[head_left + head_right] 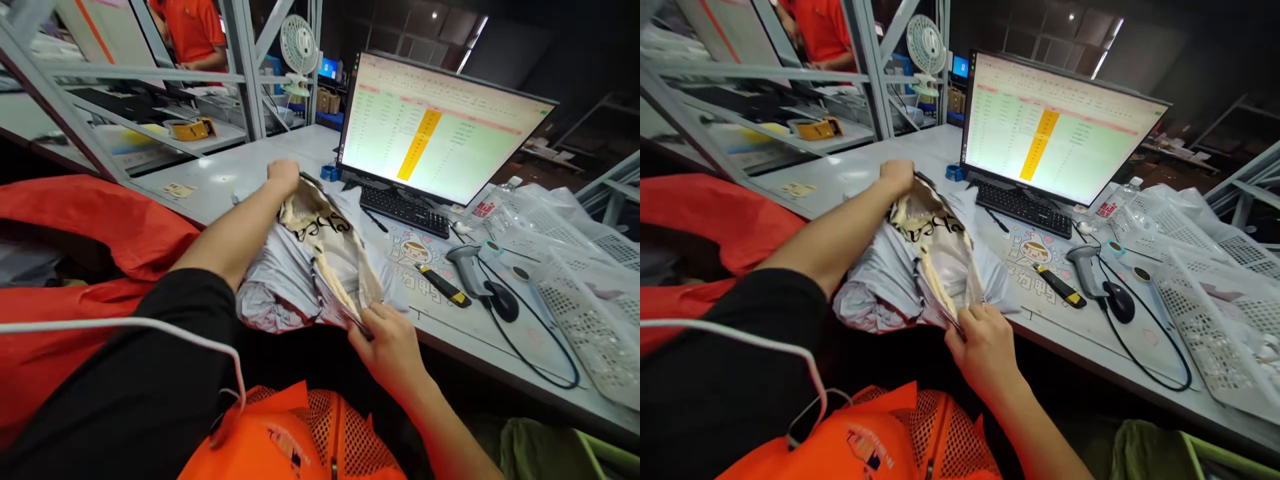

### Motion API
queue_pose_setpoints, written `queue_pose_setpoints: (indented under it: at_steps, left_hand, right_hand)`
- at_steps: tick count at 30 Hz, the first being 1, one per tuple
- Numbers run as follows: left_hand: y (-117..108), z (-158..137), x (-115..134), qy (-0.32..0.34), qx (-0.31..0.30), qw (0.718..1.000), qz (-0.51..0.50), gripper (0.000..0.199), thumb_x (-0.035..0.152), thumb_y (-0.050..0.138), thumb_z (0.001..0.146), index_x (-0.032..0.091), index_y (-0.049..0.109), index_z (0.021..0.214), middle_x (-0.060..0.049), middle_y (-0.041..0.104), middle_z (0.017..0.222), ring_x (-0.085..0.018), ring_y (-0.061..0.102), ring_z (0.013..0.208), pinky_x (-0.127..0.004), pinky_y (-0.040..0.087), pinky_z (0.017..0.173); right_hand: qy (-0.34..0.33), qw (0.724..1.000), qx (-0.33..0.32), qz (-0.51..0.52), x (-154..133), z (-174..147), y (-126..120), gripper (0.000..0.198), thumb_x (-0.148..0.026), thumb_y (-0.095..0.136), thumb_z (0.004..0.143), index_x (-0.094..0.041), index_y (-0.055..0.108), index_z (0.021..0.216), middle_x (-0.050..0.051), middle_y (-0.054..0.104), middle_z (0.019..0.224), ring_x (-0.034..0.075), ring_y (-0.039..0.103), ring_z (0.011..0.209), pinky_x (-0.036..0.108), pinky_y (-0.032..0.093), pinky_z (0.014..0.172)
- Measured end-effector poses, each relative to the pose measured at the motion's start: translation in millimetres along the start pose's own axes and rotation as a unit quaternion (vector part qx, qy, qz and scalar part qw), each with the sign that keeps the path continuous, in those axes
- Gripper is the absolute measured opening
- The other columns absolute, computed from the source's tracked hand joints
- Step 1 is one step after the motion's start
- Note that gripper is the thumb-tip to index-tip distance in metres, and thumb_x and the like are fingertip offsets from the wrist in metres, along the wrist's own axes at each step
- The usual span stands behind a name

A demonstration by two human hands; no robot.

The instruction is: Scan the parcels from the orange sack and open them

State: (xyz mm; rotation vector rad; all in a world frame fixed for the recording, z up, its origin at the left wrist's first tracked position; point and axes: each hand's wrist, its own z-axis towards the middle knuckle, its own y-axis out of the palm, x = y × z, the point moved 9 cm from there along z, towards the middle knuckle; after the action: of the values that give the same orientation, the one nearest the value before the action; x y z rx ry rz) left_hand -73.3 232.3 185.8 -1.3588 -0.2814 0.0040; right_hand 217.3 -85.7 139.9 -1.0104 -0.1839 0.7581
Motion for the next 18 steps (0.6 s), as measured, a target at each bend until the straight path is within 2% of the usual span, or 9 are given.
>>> queue_pose_setpoints:
  at_steps: [2,4,6,7,8,10,13,15,18]
  left_hand:
    - [-1.6,-19.3,10.0,0.038,-0.005,0.999,0.021,0.051,0.024,0.057,0.09,0.008,0.064,0.138,-0.025,0.065,0.137,-0.04,0.059,0.133,-0.05,0.045,0.114]
    - [-20.2,-47.8,27.8,0.106,0.055,0.993,0.013,0.055,0.028,0.059,0.092,0.012,0.06,0.145,-0.023,0.06,0.146,-0.04,0.055,0.138,-0.052,0.04,0.119]
    - [-41.2,-83.3,54.6,0.206,0.123,0.971,-0.013,0.052,0.034,0.055,0.098,0.013,0.057,0.146,-0.021,0.056,0.15,-0.04,0.052,0.14,-0.053,0.036,0.122]
    - [-42.5,-97.8,68.1,0.25,0.112,0.961,-0.03,0.046,0.037,0.052,0.101,0.014,0.061,0.14,-0.02,0.061,0.143,-0.037,0.056,0.135,-0.051,0.039,0.119]
    - [-36.2,-106.5,78.7,0.272,0.072,0.959,-0.036,0.042,0.04,0.05,0.103,0.015,0.066,0.132,-0.018,0.066,0.134,-0.035,0.061,0.128,-0.048,0.044,0.115]
    - [-5.6,-107.5,86.7,0.248,-0.061,0.967,-0.009,0.044,0.051,0.056,0.1,0.014,0.073,0.117,-0.02,0.072,0.119,-0.036,0.067,0.118,-0.045,0.05,0.106]
    - [44.2,-91.8,78.8,0.187,-0.225,0.956,0.018,0.062,0.064,0.074,0.084,0.011,0.076,0.116,-0.025,0.074,0.12,-0.041,0.068,0.12,-0.045,0.052,0.104]
    - [63.2,-81.9,76.7,0.192,-0.277,0.941,-0.014,0.075,0.07,0.076,0.078,0.012,0.074,0.126,-0.024,0.074,0.126,-0.039,0.068,0.122,-0.041,0.054,0.103]
    - [75.0,-88.0,81.3,0.225,-0.332,0.913,-0.074,0.08,0.075,0.07,0.079,0.016,0.072,0.133,-0.019,0.076,0.127,-0.032,0.073,0.113,-0.034,0.059,0.09]
  right_hand:
    - [0.034,0.999,0.011,0.025,24.0,8.7,1.7,0.029,-0.029,0.064,0.101,-0.024,0.053,0.075,0.002,0.058,0.078,0.018,0.055,0.071,0.031,0.041,0.063]
    - [0.059,0.996,0.017,0.07,38.3,12.9,2.2,0.025,-0.033,0.064,0.102,-0.023,0.057,0.08,0.002,0.058,0.084,0.018,0.058,0.074,0.03,0.046,0.064]
    - [0.075,0.991,0.011,0.112,42.8,14.1,2.8,0.018,-0.035,0.065,0.102,-0.023,0.063,0.089,0.004,0.06,0.091,0.018,0.061,0.077,0.03,0.052,0.066]
    - [0.076,0.989,0.008,0.128,41.8,14.5,1.9,0.015,-0.036,0.066,0.102,-0.023,0.067,0.094,0.005,0.062,0.095,0.018,0.064,0.08,0.03,0.055,0.069]
    - [0.074,0.988,0.005,0.138,39.6,15.2,0.1,0.014,-0.037,0.066,0.102,-0.024,0.069,0.1,0.007,0.064,0.101,0.019,0.066,0.083,0.032,0.057,0.072]
    - [0.068,0.986,-0.005,0.149,35.7,18.2,-5.8,0.019,-0.041,0.066,0.103,-0.025,0.072,0.111,0.01,0.068,0.113,0.021,0.07,0.091,0.034,0.06,0.078]
    - [0.085,0.985,0.018,0.152,45.5,26.1,-21.3,0.028,-0.045,0.065,0.104,-0.026,0.073,0.124,0.012,0.069,0.129,0.022,0.072,0.091,0.037,0.062,0.077]
    - [0.106,0.982,0.063,0.141,63.7,32.3,-29.9,0.033,-0.046,0.063,0.105,-0.027,0.072,0.13,0.014,0.068,0.136,0.025,0.073,0.102,0.041,0.063,0.082]
    - [0.139,0.98,0.086,0.115,98.1,41.8,-15.5,0.049,-0.053,0.055,0.106,-0.024,0.067,0.143,0.017,0.061,0.151,0.034,0.058,0.14,0.055,0.053,0.112]
